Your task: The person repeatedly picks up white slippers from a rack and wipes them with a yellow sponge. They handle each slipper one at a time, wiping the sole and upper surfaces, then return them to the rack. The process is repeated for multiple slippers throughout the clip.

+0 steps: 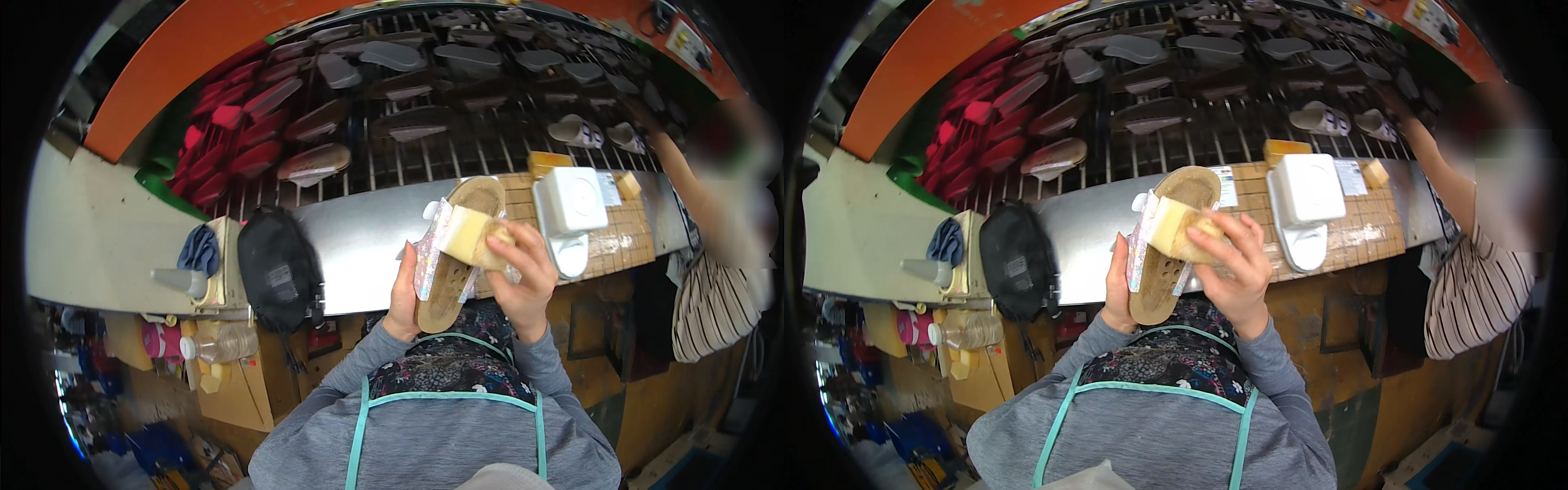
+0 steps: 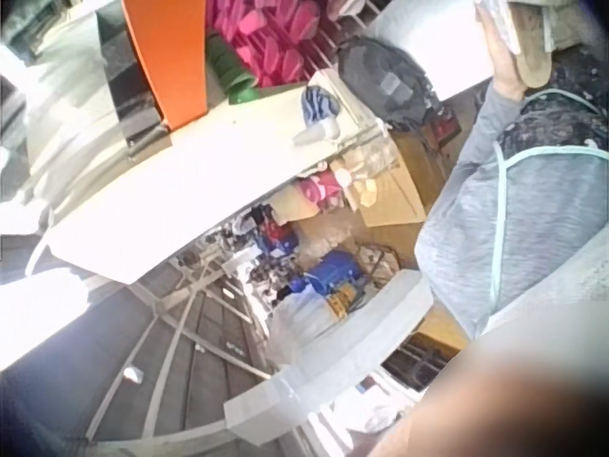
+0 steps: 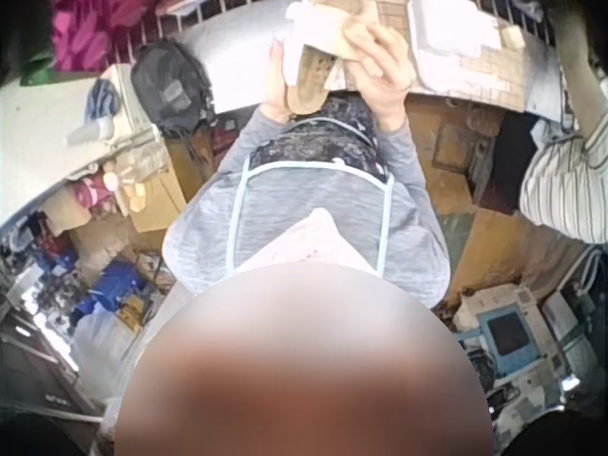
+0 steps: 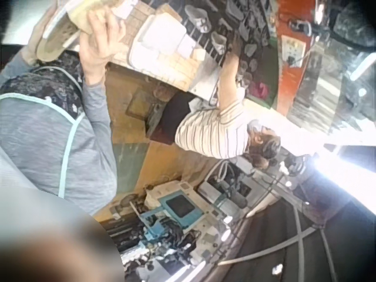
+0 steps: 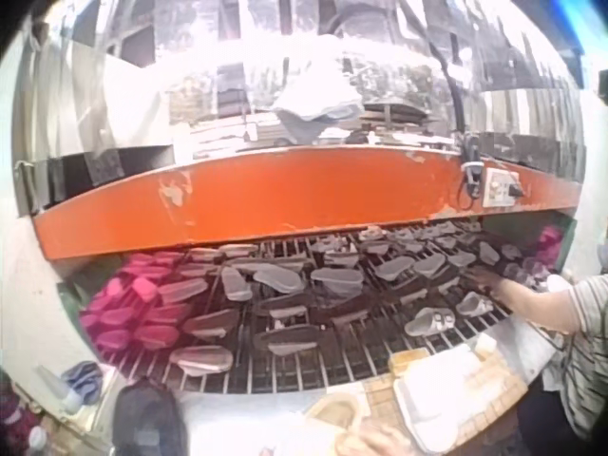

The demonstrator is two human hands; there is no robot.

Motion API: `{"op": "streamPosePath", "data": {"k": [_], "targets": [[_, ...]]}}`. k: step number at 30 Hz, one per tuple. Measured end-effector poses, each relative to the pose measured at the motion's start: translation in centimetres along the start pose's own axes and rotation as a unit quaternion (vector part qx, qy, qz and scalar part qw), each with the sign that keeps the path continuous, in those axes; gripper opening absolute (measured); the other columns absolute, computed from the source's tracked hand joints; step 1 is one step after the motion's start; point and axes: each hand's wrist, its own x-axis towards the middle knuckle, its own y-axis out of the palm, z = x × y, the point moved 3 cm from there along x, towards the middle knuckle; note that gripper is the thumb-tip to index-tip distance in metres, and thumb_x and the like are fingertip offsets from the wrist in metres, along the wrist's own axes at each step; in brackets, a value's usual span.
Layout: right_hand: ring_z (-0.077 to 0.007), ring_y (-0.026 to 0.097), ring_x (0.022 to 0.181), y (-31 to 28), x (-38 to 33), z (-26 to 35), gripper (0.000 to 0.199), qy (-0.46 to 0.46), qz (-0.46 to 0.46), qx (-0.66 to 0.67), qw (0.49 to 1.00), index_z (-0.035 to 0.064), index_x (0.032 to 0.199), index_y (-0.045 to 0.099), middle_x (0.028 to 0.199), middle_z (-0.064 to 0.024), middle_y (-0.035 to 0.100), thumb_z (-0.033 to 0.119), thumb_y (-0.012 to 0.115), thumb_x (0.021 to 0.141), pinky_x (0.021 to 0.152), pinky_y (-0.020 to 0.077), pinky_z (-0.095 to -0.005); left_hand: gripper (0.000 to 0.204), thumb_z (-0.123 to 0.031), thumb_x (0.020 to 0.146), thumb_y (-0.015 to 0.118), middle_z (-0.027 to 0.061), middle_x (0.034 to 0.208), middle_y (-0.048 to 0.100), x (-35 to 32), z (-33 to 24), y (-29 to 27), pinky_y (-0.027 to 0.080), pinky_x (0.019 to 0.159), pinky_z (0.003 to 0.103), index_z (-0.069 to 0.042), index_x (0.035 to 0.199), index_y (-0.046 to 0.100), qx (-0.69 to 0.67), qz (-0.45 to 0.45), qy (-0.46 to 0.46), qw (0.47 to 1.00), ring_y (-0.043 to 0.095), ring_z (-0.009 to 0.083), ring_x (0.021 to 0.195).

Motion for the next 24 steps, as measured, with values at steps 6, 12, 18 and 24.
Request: {"op": "streamPosePath", "data": {"k": [6,12,18,24], "targets": [[-0.0253,0.062,0.104,3.0,-0.1,1.2,0.046,0.010,0.060,0.141,0.988,0.0070,0.105,0.071,0.114,-0.0141,0.062,-0.008,0.073,0.061,0.096,0.0455,-0.0400,0.066,-0.052,0.102,0.016,0.0145,0.144,0.042,-1.4,-2.5,-1.4,0.041,0.107,0.041,-0.007,0.148,0.027,0.001,-0.012,0.043,0.999,0.046,0.0262,0.130],[-0.0278,0.061,0.107,4.2,1.2,1.0,0.048,-0.018,0.013,0.138,0.990,0.0048,0.106,0.070,0.117,-0.0152,0.058,-0.011,0.071,0.061,0.092,0.0512,-0.0379,0.068,-0.054,0.102,0.017,0.0159,0.145,0.041,-1.5,-3.2,-1.3,0.037,0.110,0.043,-0.006,0.148,0.027,0.032,-0.008,0.040,0.999,0.044,0.0287,0.131],[-0.0274,0.060,0.108,4.2,1.6,0.9,0.045,-0.019,0.024,0.134,0.991,0.0037,0.105,0.069,0.116,-0.0162,0.059,-0.011,0.071,0.063,0.094,0.0488,-0.0371,0.068,-0.054,0.102,0.017,0.0164,0.144,0.042,-1.2,-3.4,-1.1,0.036,0.110,0.043,-0.005,0.148,0.028,0.043,0.003,0.043,0.998,0.044,0.0285,0.131],[-0.0277,0.060,0.107,3.0,2.5,0.1,0.043,-0.043,0.068,0.126,0.989,0.0029,0.104,0.070,0.115,-0.0167,0.060,-0.012,0.069,0.063,0.093,0.0494,-0.0381,0.068,-0.054,0.102,0.017,0.0157,0.142,0.044,-0.6,-3.2,-0.7,0.039,0.107,0.041,-0.005,0.146,0.032,0.043,0.006,0.010,0.999,0.048,0.0272,0.128]]}}
